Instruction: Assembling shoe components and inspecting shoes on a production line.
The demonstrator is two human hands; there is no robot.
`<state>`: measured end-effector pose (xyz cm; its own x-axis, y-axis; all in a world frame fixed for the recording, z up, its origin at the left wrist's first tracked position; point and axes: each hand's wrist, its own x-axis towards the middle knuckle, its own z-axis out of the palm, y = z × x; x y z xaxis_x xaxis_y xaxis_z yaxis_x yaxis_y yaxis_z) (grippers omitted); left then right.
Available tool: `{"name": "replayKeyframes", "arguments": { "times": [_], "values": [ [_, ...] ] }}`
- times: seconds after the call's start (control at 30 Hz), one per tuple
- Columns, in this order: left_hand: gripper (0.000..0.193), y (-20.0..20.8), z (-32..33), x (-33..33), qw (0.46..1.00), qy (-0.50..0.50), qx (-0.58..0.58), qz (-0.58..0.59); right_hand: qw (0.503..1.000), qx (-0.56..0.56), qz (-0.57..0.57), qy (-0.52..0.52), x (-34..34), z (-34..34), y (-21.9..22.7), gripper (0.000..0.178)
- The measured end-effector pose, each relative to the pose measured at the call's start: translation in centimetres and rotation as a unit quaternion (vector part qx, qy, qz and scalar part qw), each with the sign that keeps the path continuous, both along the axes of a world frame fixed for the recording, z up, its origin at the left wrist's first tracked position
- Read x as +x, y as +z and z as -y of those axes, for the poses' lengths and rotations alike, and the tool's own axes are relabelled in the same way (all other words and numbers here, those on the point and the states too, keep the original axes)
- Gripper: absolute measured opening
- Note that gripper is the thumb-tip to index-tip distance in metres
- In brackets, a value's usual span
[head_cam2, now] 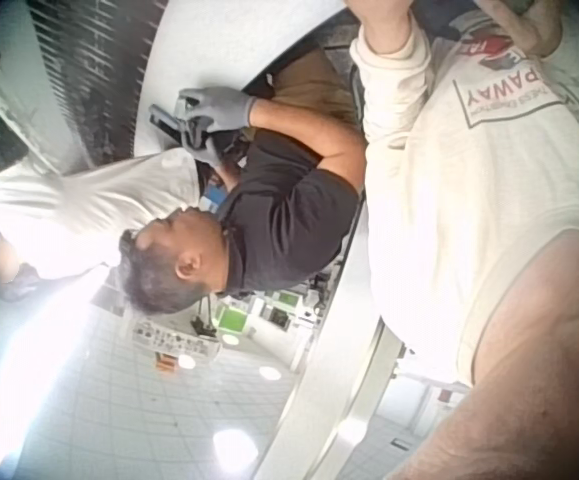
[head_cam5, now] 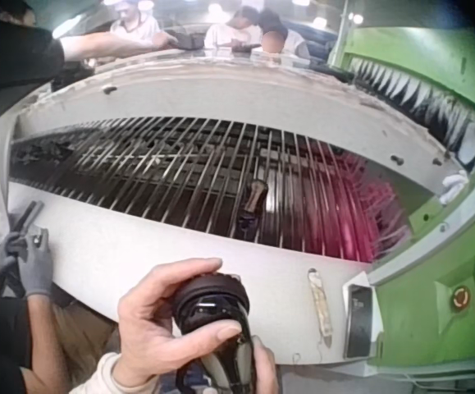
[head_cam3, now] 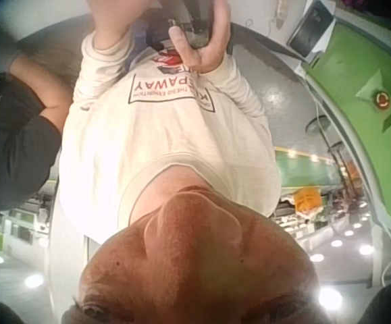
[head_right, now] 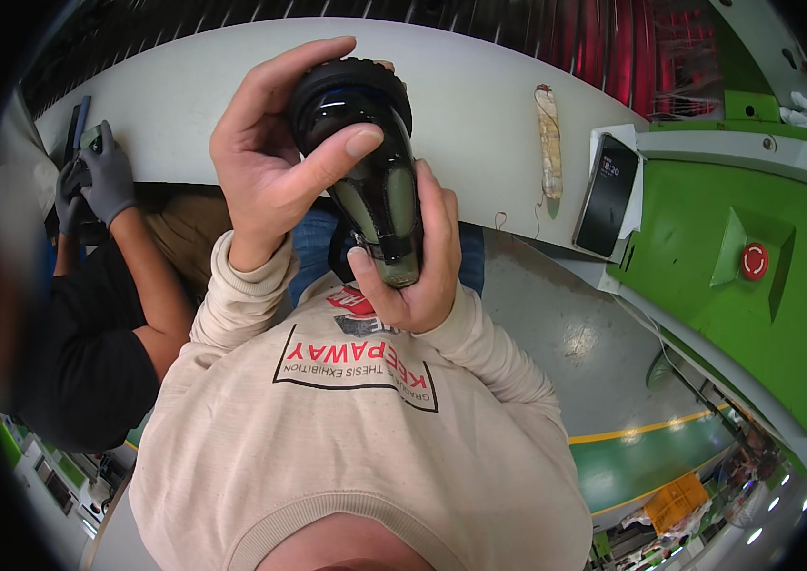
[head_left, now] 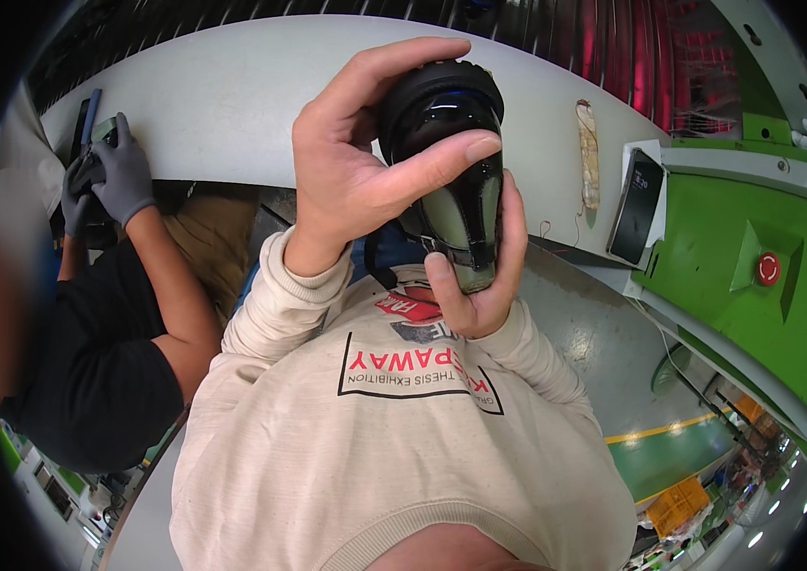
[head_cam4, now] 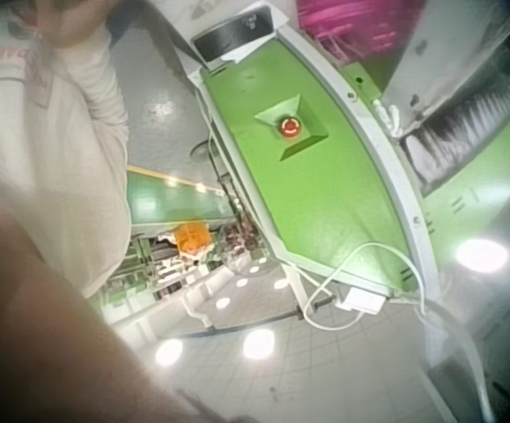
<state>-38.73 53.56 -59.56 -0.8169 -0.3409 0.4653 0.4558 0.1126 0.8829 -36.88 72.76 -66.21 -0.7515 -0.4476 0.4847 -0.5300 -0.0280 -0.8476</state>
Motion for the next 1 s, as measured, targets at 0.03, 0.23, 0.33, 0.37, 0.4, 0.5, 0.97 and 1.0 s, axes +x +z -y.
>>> {"name": "replayKeyframes", "arguments": {
  "times": [0.03,0.23,0.33,0.37,0.4,0.5,0.97,1.0],
  "values": [
    [0.062,-0.01,-0.03,-0.03,1.000,-0.001,0.000,0.000,1.000,-0.002,0.002,0.001,-0.01,0.01,-0.01,0.090],
    [0.061,-0.03,0.00,-0.03,1.000,-0.002,0.003,0.001,1.000,-0.001,0.001,0.002,-0.11,0.00,0.05,0.090],
    [0.060,-0.05,0.08,0.01,1.000,-0.005,-0.002,0.002,1.000,-0.003,-0.001,0.001,-0.13,0.07,-0.05,0.089],
    [0.060,-0.08,0.08,0.02,1.000,-0.003,-0.003,0.001,1.000,-0.003,-0.002,0.000,-0.12,0.08,-0.06,0.089],
    [0.060,-0.10,0.07,0.02,1.000,-0.002,-0.003,0.001,1.000,-0.005,-0.001,0.001,-0.11,0.09,-0.07,0.089],
    [0.060,-0.10,-0.01,0.00,1.000,-0.002,-0.002,-0.002,1.000,-0.004,-0.005,-0.001,-0.16,0.07,-0.12,0.090],
    [0.059,-0.27,-0.14,-0.02,1.000,-0.002,0.006,-0.001,1.000,-0.001,-0.005,-0.002,-0.17,-0.01,-0.10,0.090],
    [0.059,-0.25,-0.15,0.00,1.000,-0.001,0.007,-0.001,1.000,0.000,-0.007,-0.003,-0.15,-0.01,-0.12,0.090]
  ]
}}
